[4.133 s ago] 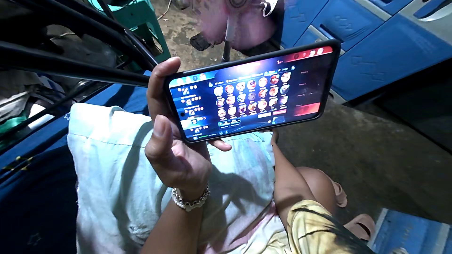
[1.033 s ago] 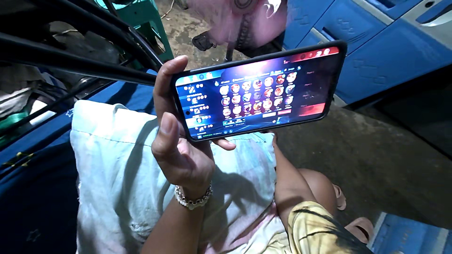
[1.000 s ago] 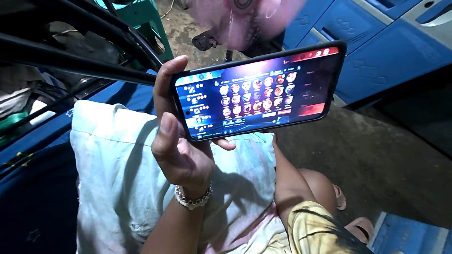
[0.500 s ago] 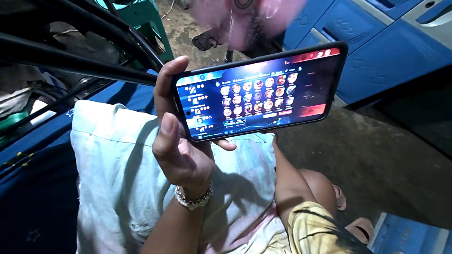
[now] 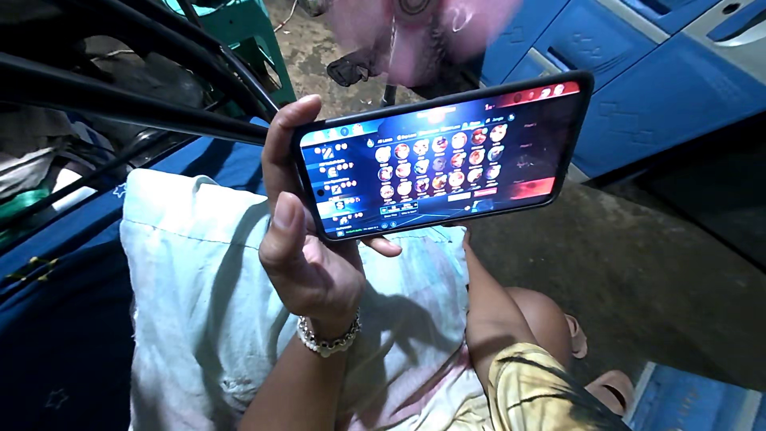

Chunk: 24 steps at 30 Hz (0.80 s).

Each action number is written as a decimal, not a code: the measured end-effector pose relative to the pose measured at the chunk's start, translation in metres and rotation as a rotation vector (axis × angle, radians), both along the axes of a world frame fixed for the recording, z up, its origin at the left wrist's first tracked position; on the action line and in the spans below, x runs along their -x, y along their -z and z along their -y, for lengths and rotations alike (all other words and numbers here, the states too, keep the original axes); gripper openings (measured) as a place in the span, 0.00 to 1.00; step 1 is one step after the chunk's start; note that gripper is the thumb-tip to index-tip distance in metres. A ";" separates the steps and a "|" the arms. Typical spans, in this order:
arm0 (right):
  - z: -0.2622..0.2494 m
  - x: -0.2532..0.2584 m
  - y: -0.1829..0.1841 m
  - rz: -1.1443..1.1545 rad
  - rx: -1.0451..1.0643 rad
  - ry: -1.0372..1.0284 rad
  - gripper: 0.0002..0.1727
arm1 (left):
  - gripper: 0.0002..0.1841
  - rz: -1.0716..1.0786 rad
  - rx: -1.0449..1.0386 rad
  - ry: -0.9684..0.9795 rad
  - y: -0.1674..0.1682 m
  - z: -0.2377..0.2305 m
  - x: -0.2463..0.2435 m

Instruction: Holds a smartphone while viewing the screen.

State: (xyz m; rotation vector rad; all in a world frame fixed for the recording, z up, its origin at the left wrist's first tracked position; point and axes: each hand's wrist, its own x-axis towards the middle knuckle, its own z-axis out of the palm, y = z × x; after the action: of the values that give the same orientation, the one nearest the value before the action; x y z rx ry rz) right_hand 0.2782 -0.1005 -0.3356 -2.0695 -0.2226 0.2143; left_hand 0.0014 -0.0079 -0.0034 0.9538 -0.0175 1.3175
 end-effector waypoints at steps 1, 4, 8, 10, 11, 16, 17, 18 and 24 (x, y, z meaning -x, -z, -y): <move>-0.001 -0.005 -0.042 -0.410 -0.010 0.008 0.21 | 0.28 -0.002 0.002 0.000 0.000 0.000 0.000; -0.006 0.007 -0.065 -0.461 -0.042 0.083 0.21 | 0.28 0.001 -0.004 0.008 0.000 0.000 0.000; -0.006 0.018 -0.093 -0.459 0.071 0.045 0.22 | 0.28 0.004 0.001 0.006 0.000 0.000 0.000; -0.006 0.018 -0.086 -0.406 0.080 0.043 0.22 | 0.28 -0.003 0.000 0.002 -0.001 0.001 0.000; -0.004 0.017 -0.081 -0.373 0.092 0.027 0.22 | 0.27 0.000 -0.002 0.003 -0.001 0.001 0.000; -0.001 0.010 -0.046 -0.234 0.094 0.026 0.21 | 0.28 0.000 -0.006 0.014 0.000 -0.001 0.000; -0.003 0.007 -0.065 -0.394 0.127 0.024 0.22 | 0.28 0.001 -0.006 0.018 0.000 -0.001 0.000; -0.005 0.011 -0.085 -0.466 0.132 0.036 0.22 | 0.28 0.002 -0.005 0.020 0.000 -0.001 0.001; 0.007 0.011 -0.081 -0.411 -0.086 0.052 0.19 | 0.28 0.002 0.010 0.021 0.000 0.000 0.000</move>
State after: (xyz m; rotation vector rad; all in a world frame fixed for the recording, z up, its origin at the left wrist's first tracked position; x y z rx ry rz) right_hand 0.2674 -0.1073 -0.2542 -1.8952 0.0719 0.5789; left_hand 0.0011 -0.0077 -0.0029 0.9415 -0.0226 1.2977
